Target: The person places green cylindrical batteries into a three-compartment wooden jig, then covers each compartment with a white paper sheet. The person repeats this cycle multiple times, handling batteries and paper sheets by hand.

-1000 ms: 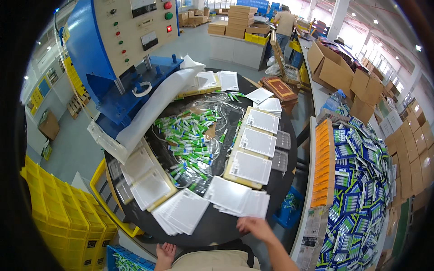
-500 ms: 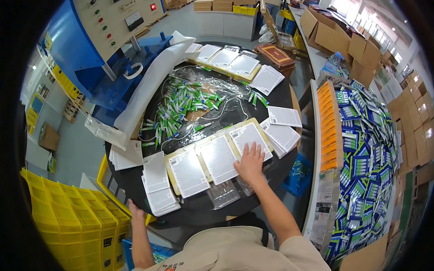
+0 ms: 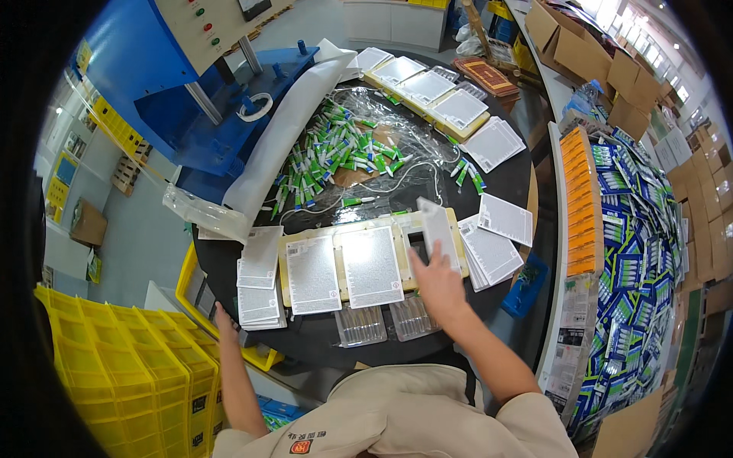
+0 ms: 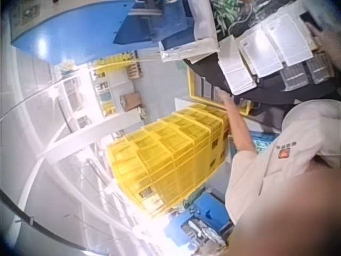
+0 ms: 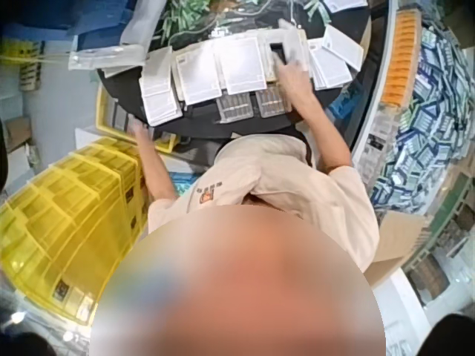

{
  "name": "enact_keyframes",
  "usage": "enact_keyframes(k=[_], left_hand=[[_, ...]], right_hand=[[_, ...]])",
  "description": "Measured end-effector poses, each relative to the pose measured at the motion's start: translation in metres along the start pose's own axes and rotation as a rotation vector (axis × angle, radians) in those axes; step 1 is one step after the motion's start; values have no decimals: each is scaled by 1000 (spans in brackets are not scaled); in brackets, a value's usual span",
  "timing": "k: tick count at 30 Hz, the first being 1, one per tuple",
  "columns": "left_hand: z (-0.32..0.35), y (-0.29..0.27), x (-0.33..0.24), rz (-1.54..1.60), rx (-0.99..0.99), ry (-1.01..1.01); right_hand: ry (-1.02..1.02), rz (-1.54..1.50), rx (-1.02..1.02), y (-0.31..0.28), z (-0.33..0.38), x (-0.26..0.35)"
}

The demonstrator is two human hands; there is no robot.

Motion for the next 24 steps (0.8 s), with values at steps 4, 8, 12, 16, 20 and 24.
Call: enact_keyframes(k=[4, 8, 12, 16, 20, 24], left_hand=[[159, 116, -100, -738, 216, 841], [268, 243, -90, -1161, 915, 1092], [264, 261, -85, -1322, 883, 1110], [267, 257, -88, -1238, 826, 1177], [260, 255, -103, -1187, 742, 1272], [217, 233, -150, -1066, 653, 1254]], right_hand=[[-2, -8, -124, -21, 4, 13], [-131, 49, -151, 27, 34, 106], [-97, 92, -190, 55, 33, 127], [-160, -8, -166, 43, 33, 129], [-221, -204, -430, -17, 17, 95], [-203, -582, -217, -65, -19, 4]])
Point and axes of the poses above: each hand's wrist, its own z-axis away from the middle knuckle, its own y-axis out of the palm, x = y × z, the point moved 7 cm from there along -z, towards the middle knuckle, and after that the axes turned 13 degrees about y, right-handed, at the moved point
